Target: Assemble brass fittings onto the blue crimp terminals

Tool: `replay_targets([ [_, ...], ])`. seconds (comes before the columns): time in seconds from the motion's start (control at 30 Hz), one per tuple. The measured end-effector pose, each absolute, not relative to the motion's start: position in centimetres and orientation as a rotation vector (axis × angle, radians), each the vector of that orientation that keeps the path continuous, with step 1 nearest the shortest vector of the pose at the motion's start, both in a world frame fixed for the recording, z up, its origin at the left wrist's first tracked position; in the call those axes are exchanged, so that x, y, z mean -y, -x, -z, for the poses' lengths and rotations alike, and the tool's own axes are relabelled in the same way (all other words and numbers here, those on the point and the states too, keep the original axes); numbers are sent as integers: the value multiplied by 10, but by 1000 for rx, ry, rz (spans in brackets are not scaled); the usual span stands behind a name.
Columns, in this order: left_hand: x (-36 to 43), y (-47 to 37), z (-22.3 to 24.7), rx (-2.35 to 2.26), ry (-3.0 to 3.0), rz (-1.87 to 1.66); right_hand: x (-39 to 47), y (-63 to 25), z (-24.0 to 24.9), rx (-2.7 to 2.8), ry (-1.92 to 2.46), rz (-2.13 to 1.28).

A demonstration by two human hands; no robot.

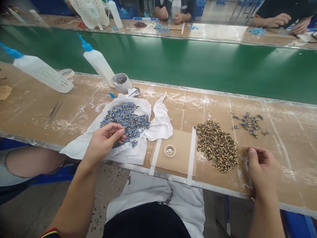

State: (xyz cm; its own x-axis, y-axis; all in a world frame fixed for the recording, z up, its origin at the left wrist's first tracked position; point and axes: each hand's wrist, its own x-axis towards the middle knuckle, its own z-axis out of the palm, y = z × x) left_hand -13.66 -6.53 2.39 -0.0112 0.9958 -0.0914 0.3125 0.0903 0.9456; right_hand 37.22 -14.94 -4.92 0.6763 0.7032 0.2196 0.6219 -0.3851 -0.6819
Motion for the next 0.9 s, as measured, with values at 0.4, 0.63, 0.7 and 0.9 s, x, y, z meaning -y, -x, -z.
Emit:
replay_targets([
  [0.4, 77, 129, -28, -1310, -1133, -960, 152, -374, 53, 1081, 2108, -74],
  [0.63, 88, 99, -21, -1286, -1408, -824, 150, -374, 53, 1072, 2081, -95],
  [0.7, 88, 93, -16, -1341, -1679, -713, 149, -372, 51, 1065, 2060, -104],
  [0.9, 81, 81, -7, -1241, -2479, -507, 148, -370, 48, 1080, 2044, -103],
])
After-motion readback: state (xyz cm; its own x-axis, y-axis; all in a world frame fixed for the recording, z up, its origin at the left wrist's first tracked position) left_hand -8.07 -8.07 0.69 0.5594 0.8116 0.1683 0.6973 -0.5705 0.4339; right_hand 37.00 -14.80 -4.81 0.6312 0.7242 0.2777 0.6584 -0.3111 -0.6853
